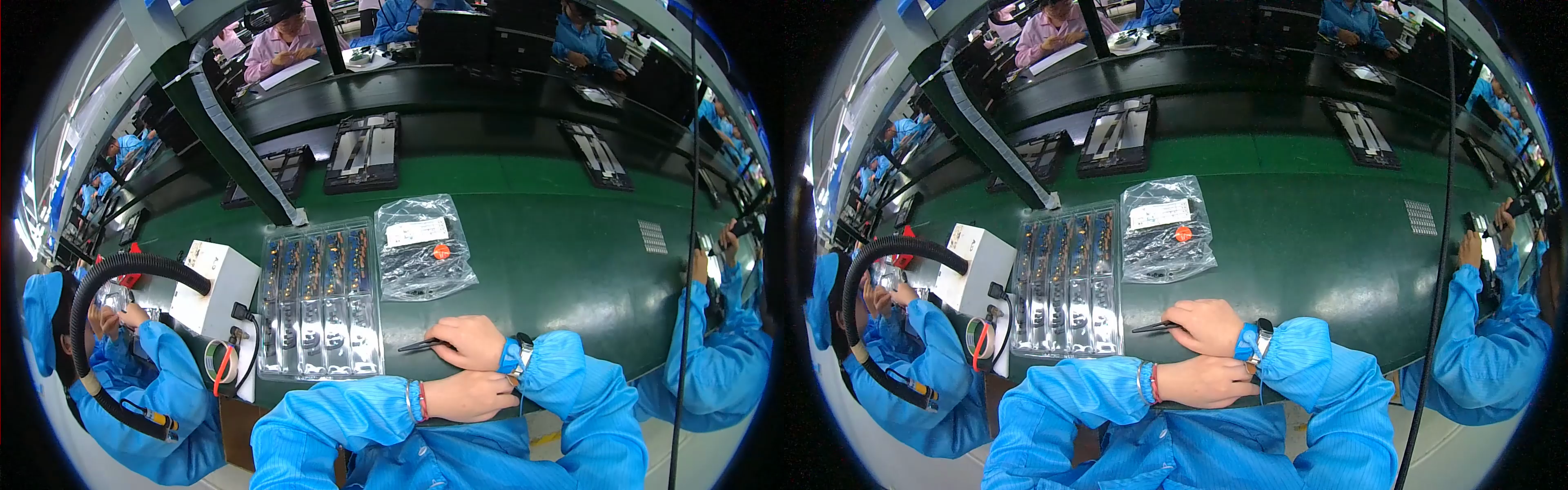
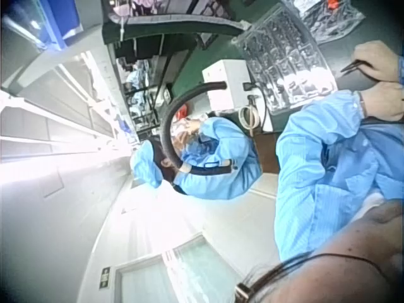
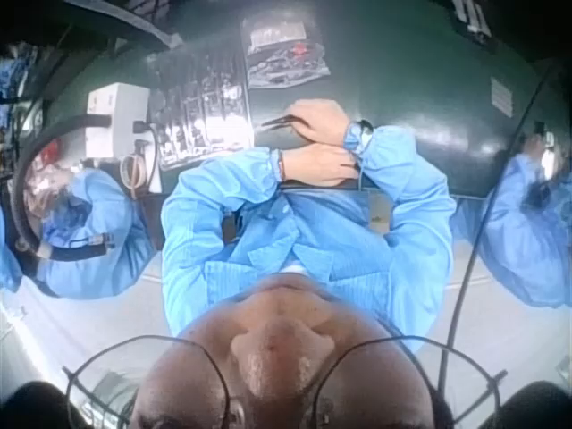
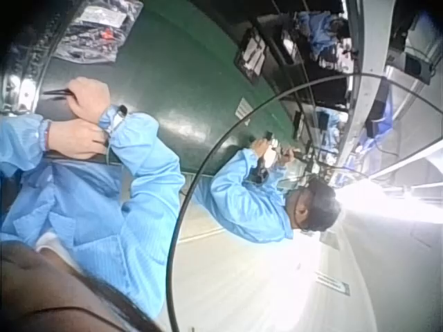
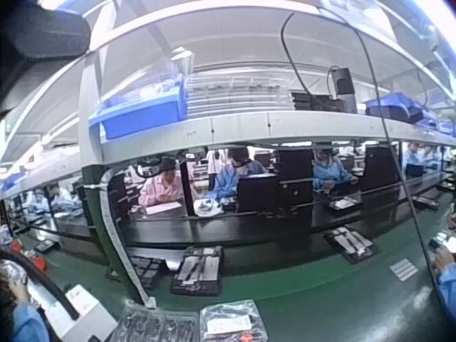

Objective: Assembling and inspecting internal components of a tablet device on a production line.

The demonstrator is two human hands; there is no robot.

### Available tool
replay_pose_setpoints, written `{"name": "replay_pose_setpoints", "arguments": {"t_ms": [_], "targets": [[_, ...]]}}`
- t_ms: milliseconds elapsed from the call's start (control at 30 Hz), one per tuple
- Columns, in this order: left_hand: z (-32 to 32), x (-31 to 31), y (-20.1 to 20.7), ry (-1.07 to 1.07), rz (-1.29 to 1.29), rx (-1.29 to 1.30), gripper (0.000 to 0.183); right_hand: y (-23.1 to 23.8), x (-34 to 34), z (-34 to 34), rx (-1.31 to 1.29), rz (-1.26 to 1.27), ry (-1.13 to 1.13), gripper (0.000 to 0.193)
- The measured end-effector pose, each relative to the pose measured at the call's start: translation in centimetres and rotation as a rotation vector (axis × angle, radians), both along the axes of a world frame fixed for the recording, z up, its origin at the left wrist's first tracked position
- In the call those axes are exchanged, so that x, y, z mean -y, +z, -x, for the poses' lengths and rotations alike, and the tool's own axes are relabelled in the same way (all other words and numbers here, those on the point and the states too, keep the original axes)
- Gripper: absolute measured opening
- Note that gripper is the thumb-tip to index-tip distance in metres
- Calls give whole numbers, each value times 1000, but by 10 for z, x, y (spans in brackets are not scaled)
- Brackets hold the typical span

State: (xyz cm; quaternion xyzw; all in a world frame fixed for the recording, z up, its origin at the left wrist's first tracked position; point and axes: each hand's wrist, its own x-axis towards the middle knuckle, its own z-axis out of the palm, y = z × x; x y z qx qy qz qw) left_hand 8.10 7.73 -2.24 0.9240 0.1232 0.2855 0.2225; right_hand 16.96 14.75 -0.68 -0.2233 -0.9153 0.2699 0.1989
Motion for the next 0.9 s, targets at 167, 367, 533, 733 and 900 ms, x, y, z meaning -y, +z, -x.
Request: {"name": "replay_pose_setpoints", "arguments": {"t_ms": [167, 367, 533, 733, 900], "targets": [[-1, 0, 0, 0, -7, 6, 29, 0, 0, -1, 0, -8, -5, 15], [-1, 1, 0, 3, -5, 5, 28, 0, 1, -1, -8, -2, -3, 15], [0, 0, -3, -11, -10, 6, 28, 1, 1, 0, -3, 4, -9, 15], [0, 1, 0, -5, -16, -1, 27, 1, 1, 0, -13, -12, -8, 14], [-1, 2, 0, -6, -15, -1, 27, 1, 2, 0, -21, -18, -5, 14]]}}
